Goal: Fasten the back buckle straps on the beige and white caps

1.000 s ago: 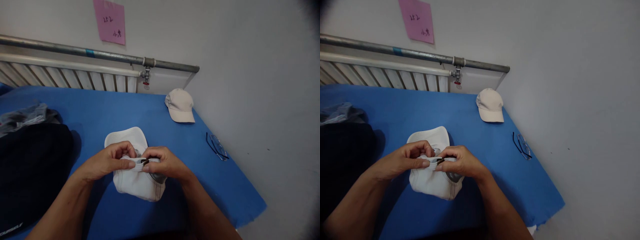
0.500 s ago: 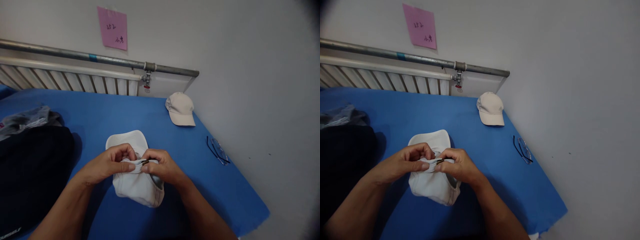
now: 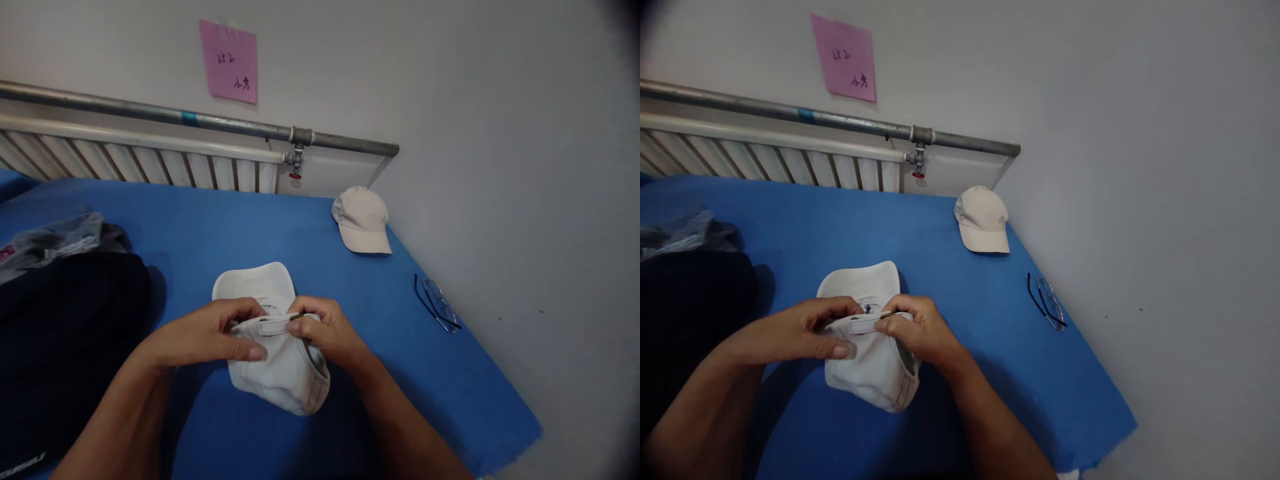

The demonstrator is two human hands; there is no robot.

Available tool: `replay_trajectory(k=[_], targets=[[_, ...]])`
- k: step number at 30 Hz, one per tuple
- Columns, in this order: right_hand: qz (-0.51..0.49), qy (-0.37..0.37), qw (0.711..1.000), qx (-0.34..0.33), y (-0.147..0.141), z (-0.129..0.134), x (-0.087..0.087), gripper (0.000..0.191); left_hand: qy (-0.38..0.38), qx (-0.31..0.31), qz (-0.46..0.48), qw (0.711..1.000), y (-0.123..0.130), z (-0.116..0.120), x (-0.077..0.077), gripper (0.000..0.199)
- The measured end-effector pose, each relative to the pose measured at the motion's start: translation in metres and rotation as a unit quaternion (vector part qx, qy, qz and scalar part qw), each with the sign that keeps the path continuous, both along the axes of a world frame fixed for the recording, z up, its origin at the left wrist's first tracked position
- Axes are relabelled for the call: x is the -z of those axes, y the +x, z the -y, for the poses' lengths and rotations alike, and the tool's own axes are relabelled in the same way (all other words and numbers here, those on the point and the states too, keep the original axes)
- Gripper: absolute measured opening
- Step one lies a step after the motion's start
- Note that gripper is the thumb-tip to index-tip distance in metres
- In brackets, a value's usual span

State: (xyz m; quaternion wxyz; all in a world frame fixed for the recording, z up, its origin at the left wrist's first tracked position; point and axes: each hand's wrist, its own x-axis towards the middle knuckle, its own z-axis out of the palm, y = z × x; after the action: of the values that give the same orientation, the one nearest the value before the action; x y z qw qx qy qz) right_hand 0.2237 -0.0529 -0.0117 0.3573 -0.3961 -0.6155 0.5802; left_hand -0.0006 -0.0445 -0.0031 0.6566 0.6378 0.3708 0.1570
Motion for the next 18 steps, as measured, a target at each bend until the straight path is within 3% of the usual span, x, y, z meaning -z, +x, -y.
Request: replay_trajectory(k=[3, 6, 9, 13, 15, 18], targets=[[0.003, -0.024, 1.000, -0.009, 0.0003, -0.0008, 0.0015, 0.010, -0.012, 0.014, -0.017, 1.000, -0.0036, -0.0014, 0.0015, 0.024], [0.024, -0.004, 1.000, -0.001, 0.0006, -0.0022, 0.0038, 0.005, -0.028, -0.020, 0.020, 0.999, -0.0043, -0.0003, 0.0014, 0.022], [0.045, 0.147, 0.987, 0.039, 0.0010, -0.0018, 0.0023, 0.018, -0.035, -0.042, 0.038, 0.998, -0.0018, 0.0015, -0.0003, 0.019], [0.106, 0.402, 0.908, 0.042, -0.0012, 0.0035, -0.0042, 0.026, -0.040, -0.048, 0.056, 0.996, 0.0024, 0.0014, 0.0010, 0.014], [0.141, 0.440, 0.886, 0.024, -0.0028, 0.0063, -0.0050, 0.027, -0.055, -0.065, 0.077, 0.993, 0.0028, 0.0004, 0.0038, 0.017], [0.163, 0.434, 0.886, 0.017, -0.0032, 0.0071, -0.0013, 0.026, -0.076, -0.101, 0.113, 0.985, 0.0024, -0.0012, 0.0079, 0.025]])
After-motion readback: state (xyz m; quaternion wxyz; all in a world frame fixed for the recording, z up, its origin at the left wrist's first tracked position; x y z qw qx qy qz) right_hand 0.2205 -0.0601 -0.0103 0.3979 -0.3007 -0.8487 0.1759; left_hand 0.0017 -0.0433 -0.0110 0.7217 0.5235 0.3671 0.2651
